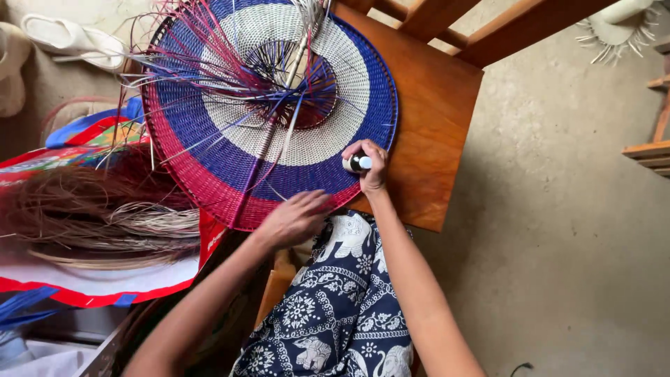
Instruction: Weave a large circular colorful object using thin strands and a small hand tool
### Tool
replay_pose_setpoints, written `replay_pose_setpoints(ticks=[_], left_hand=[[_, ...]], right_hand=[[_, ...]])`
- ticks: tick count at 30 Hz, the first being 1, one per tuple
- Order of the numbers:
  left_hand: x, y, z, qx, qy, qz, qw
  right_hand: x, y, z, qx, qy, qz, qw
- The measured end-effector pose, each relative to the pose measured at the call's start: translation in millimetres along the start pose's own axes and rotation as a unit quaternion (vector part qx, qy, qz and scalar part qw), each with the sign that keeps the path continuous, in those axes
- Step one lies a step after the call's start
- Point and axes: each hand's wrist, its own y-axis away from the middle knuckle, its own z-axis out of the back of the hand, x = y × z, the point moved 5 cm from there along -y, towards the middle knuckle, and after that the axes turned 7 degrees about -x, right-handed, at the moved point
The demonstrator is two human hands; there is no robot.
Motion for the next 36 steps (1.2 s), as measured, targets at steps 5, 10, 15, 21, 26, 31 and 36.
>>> replay_pose_setpoints(ticks=[5, 10, 15, 21, 26, 31, 36], left_hand=[[-5, -56, -91, 0.007, -0.046, 0.041, 0.998], [-16, -68, -121, 0.009, -0.014, 0.057, 0.998], [-22, -116, -146, -0.039, -0.027, 0.075, 0.996], [-6, -186, -69, 0.189, -0.719, 0.167, 0.648], [20, -147, -164, 0.215, -0.589, 0.263, 0.734], [-5, -147, -187, 0.176, -0.343, 0.252, 0.888], [-34, -160, -221, 0.120, -0.056, 0.215, 0.967]], right_hand=[[7, 1, 5, 0.002, 0.027, -0.012, 1.000], [-4, -12, 21, -0.038, 0.024, -0.005, 0.999], [13, -17, 12, -0.075, 0.000, -0.018, 0.997], [-19, 56, 55, -0.170, 0.785, 0.231, 0.549], [3, 15, -39, -0.041, 0.051, -0.010, 0.998], [-7, -24, -54, -0.033, 0.010, 0.082, 0.996], [10, 9, -56, 0.017, 0.016, 0.070, 0.997]])
